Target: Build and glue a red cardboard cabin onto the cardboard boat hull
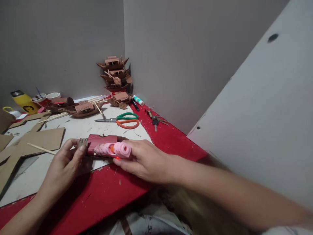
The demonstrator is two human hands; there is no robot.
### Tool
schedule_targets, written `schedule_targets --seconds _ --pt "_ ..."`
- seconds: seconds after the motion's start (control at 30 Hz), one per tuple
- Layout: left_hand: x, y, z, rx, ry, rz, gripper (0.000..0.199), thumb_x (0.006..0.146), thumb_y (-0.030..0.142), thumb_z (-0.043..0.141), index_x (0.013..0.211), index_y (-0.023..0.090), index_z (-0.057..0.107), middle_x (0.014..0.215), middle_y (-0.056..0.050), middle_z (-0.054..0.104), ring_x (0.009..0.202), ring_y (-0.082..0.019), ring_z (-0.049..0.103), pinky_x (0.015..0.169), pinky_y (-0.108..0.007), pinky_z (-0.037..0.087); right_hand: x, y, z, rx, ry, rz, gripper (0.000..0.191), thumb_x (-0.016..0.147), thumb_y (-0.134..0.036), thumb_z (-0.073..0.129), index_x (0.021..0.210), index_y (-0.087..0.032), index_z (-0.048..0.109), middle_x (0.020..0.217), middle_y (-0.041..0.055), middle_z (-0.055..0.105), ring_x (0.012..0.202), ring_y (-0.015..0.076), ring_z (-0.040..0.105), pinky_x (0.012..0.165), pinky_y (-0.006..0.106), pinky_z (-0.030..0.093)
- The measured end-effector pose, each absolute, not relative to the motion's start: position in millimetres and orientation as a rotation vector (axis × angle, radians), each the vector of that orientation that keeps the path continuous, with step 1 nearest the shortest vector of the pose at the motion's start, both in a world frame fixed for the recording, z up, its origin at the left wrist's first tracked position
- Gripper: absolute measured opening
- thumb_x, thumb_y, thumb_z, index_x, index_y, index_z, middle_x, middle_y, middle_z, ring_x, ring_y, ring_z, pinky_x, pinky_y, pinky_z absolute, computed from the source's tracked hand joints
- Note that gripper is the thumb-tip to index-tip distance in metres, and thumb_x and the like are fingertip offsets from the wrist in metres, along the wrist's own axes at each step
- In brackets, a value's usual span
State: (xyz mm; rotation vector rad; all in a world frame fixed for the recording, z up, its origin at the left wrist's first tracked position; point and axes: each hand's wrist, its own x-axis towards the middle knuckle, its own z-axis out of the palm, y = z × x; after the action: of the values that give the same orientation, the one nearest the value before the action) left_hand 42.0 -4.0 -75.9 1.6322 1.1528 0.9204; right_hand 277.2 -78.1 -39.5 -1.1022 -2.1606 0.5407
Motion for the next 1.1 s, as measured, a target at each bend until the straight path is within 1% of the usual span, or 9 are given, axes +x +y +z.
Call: schedule_targets --seconds 0.1,0.2,0.33,0.43,0.53,0.67,0.87,1.03,1.1 --pt "43 -2 -82 1.732 1.158 0.975 0.020 0.086 0.043 0.058 0.085 0.024 0.053 0.068 0.004 0.057 0.053 -0.011 0.047 0.050 -0.021 0.035 278 -76 -43 -1.132 -2.180 0.488 0.016 0.095 -0.028 0.049 0.084 -0.017 0.053 0.078 0.0030 0.059 0.064 0.0115 0.050 0.062 0.022 0.044" --pt "45 -1 -84 1.845 1.172 1.011 0.015 0.087 0.037 0.057 0.083 0.024 0.052 0.068 0.004 0.055 0.058 -0.013 0.047 0.054 -0.022 0.035 279 -76 -43 -1.146 -2.202 0.466 0.017 0.096 -0.029 0.048 0.085 -0.017 0.054 0.078 0.0035 0.058 0.064 0.0122 0.050 0.062 0.023 0.043" --pt "47 0 -84 1.940 1.209 1.014 0.014 0.089 0.036 0.054 0.083 0.024 0.050 0.067 0.005 0.053 0.060 -0.014 0.047 0.058 -0.024 0.035 277 -75 -44 -1.155 -2.216 0.502 0.017 0.095 -0.030 0.048 0.087 -0.017 0.056 0.077 0.0033 0.057 0.063 0.0123 0.049 0.060 0.024 0.043" --pt "48 0 -84 1.955 1.227 1.005 0.014 0.089 0.036 0.053 0.083 0.024 0.050 0.068 0.004 0.053 0.060 -0.014 0.048 0.059 -0.025 0.035 276 -73 -46 -1.157 -2.210 0.497 0.017 0.095 -0.030 0.049 0.084 -0.018 0.053 0.073 0.0008 0.053 0.059 0.0114 0.046 0.056 0.023 0.040" --pt "47 -1 -84 1.979 1.235 0.987 0.014 0.090 0.036 0.052 0.084 0.024 0.049 0.069 0.004 0.054 0.060 -0.014 0.048 0.060 -0.026 0.035 275 -72 -48 -1.165 -2.214 0.471 0.016 0.094 -0.029 0.050 0.081 -0.019 0.050 0.072 -0.0003 0.052 0.059 0.0110 0.046 0.055 0.023 0.039" --pt "45 -2 -83 2.010 1.251 0.971 0.016 0.091 0.038 0.051 0.084 0.024 0.048 0.068 0.005 0.052 0.058 -0.014 0.047 0.059 -0.026 0.034 277 -72 -48 -1.175 -2.222 0.446 0.016 0.094 -0.030 0.049 0.083 -0.019 0.052 0.073 0.0004 0.054 0.058 0.0113 0.047 0.055 0.023 0.040" --pt "46 -1 -83 2.015 1.272 0.966 0.015 0.091 0.036 0.051 0.083 0.023 0.048 0.067 0.006 0.051 0.058 -0.013 0.046 0.058 -0.026 0.035 282 -77 -44 -1.241 -2.238 0.462 0.022 0.096 -0.036 0.047 0.092 -0.019 0.060 0.077 0.0044 0.063 0.064 0.0134 0.056 0.063 0.023 0.047" --pt "46 0 -84 2.010 1.261 0.969 0.016 0.091 0.037 0.051 0.084 0.023 0.049 0.066 0.006 0.052 0.058 -0.013 0.047 0.059 -0.026 0.036 287 -84 -43 -1.331 -2.206 0.496 0.025 0.095 -0.037 0.048 0.089 -0.019 0.064 0.076 0.0043 0.066 0.062 0.0136 0.058 0.063 0.023 0.049" --pt "46 0 -84 2.009 1.262 0.972 0.015 0.091 0.037 0.051 0.085 0.023 0.049 0.066 0.006 0.052 0.058 -0.013 0.047 0.060 -0.026 0.036 288 -87 -43 -1.333 -2.187 0.517 0.024 0.095 -0.036 0.049 0.092 -0.019 0.065 0.078 0.0050 0.067 0.065 0.0144 0.060 0.066 0.023 0.050"
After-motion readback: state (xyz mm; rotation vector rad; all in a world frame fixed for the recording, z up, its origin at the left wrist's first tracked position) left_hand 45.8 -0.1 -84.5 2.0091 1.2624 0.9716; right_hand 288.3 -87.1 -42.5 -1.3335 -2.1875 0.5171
